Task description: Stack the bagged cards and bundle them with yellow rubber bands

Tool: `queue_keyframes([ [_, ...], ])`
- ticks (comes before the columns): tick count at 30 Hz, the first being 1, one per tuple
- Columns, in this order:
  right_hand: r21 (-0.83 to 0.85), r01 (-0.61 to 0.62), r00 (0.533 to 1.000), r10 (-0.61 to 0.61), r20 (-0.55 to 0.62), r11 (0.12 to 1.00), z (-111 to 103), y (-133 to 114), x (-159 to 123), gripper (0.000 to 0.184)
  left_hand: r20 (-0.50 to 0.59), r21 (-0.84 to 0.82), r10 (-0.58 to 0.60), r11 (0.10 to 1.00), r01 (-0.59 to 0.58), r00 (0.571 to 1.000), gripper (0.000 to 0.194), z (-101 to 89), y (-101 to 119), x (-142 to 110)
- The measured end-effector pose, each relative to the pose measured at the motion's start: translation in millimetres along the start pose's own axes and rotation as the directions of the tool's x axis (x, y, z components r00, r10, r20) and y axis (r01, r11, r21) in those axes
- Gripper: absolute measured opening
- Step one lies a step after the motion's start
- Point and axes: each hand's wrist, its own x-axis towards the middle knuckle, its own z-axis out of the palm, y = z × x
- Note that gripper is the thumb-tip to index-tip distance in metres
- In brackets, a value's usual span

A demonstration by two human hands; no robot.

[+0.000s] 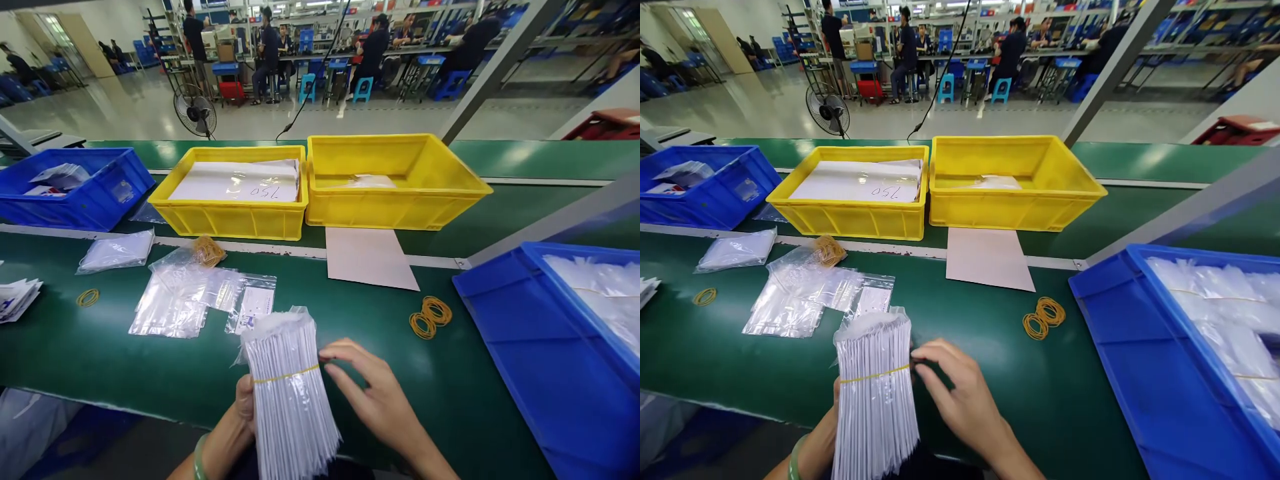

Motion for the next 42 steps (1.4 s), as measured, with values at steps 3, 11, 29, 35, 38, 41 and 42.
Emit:
queue_keyframes([
  [3,-0.197,0.232,0.971,-0.239,-0.012,0.953,3.4,-13.8,-1.4,0.025,0.078,-0.212,-0.004,0.977,0.02,0.997,0.066,3.0,6.1,-2.3],
  [11,-0.501,0.455,0.888,-0.42,0.19,0.736,7.7,-22.6,-0.5,0.018,0.209,-0.379,-0.05,0.916,0.128,0.977,0.069,8.5,26.7,-6.5],
  [29,0.701,-0.558,0.83,0.311,0.464,0.445,-28.0,-14.7,52.6,0.037,0.434,-0.234,-0.224,0.907,0.35,0.872,0.032,34.0,54.3,13.4],
  [35,0.703,-0.575,0.818,0.312,0.483,0.419,-20.2,-19.5,67.1,0.04,0.446,-0.22,-0.209,0.917,0.333,0.87,0.03,31.7,58.4,17.4],
  [38,0.635,-0.492,0.865,0.246,0.438,0.596,-25.0,-34.3,60.4,0.039,0.422,-0.225,-0.214,0.917,0.331,0.881,0.034,29.7,53.2,19.8],
  [41,0.426,-0.431,0.857,0.214,0.468,0.796,-21.1,-47.3,67.1,0.04,0.437,-0.138,-0.242,0.934,0.331,0.866,0.057,32.5,50.0,25.8],
  [42,0.353,-0.419,0.849,0.224,0.478,0.837,-17.0,-47.8,72.9,0.041,0.449,-0.081,-0.247,0.946,0.315,0.858,0.065,34.0,49.9,27.9],
])
